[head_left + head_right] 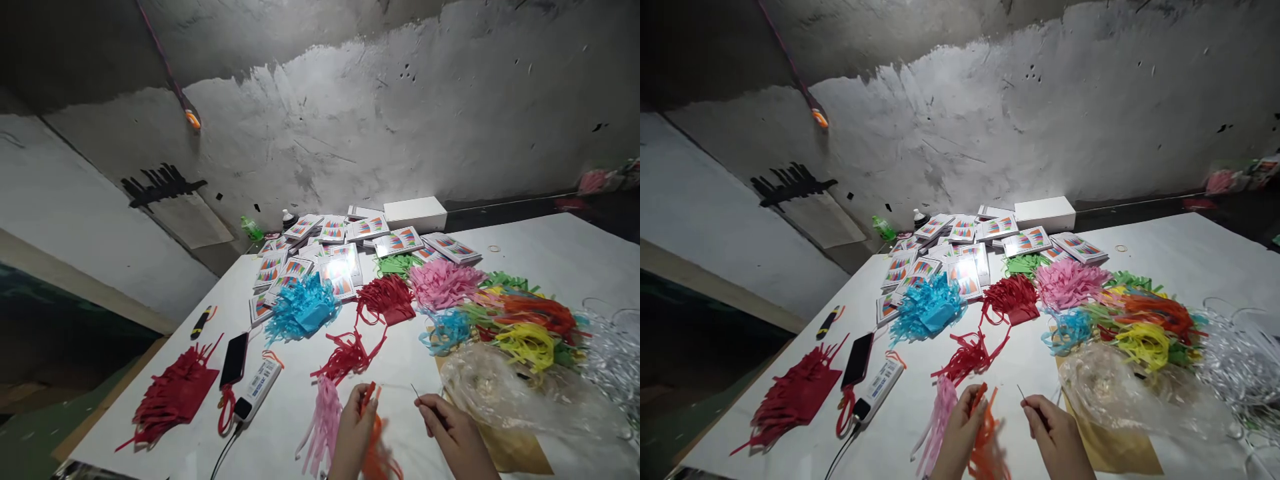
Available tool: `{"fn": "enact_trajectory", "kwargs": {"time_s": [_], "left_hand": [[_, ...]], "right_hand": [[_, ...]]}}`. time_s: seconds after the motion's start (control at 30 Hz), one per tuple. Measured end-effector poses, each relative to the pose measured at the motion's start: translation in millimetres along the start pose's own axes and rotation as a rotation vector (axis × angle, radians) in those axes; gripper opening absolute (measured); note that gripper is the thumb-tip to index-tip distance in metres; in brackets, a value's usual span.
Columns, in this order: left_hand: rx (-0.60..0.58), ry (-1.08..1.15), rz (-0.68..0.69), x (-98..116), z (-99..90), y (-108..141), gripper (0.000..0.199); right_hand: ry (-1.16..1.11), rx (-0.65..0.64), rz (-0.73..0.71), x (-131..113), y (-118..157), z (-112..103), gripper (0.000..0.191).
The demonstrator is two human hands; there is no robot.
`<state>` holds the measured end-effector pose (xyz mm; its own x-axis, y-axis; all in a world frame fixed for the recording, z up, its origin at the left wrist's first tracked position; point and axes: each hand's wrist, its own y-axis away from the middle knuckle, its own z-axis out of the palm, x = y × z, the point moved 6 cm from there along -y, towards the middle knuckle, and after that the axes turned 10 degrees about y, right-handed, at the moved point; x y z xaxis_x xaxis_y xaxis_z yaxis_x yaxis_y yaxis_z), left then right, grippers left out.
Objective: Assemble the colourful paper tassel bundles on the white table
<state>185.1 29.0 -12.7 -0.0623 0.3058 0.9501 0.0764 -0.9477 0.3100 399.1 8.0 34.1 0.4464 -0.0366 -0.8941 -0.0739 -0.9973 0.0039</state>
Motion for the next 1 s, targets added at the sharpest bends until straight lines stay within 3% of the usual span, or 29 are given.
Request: {"fn": "enact_trajectory", "kwargs": {"time_s": [0.17, 0.27, 0.33, 0.43, 0.53, 0.6, 0.7, 0.8, 0.87, 0.93, 1.0], "left_hand": [[0.040, -0.109, 0.009, -35, -11.9, -21, 0.039], [0.066, -0.152, 0.058, -36, -7.7, -31, 0.036], [0.137, -0.225, 0.098, -29, -14.5, -42, 0.033], [0.387, -0.369, 0.077, -21, -50.2, -60, 0.033], [0.622, -0.478, -0.053, -22, -95.3, -69, 0.030], [0.661, -0.495, -0.116, -25, -115.7, -70, 0.018], [0.683, -0.438, -0.072, -17, -131.0, -58, 0.016], [0.710, -0.344, 0.043, 6, -131.7, -34, 0.036], [0.691, -0.245, 0.106, 22, -121.4, -17, 0.049], [0.611, -0.052, 0.165, 33, -98.1, -4, 0.058], [0.458, 0.112, 0.193, 37, -59.9, 4, 0.060]], "right_hand": [[0.030, 0.018, 0.007, 21, -2, -3, 0.026], [0.040, -0.046, 0.028, 32, -4, 3, 0.027], [0.042, -0.103, 0.039, 35, -5, 8, 0.027], [0.052, -0.148, 0.025, 34, -8, 12, 0.025], [0.074, -0.169, -0.020, 33, -11, 15, 0.025], [0.095, -0.171, -0.042, 36, -14, 17, 0.027], [0.107, -0.183, -0.038, 44, -18, 20, 0.030], [0.053, -0.215, -0.008, 48, -20, 24, 0.028], [0.012, -0.211, 0.005, 43, -21, 25, 0.027], [-0.025, -0.194, 0.011, 31, -21, 26, 0.027], [-0.084, -0.180, 0.018, 15, -22, 27, 0.031]]}}
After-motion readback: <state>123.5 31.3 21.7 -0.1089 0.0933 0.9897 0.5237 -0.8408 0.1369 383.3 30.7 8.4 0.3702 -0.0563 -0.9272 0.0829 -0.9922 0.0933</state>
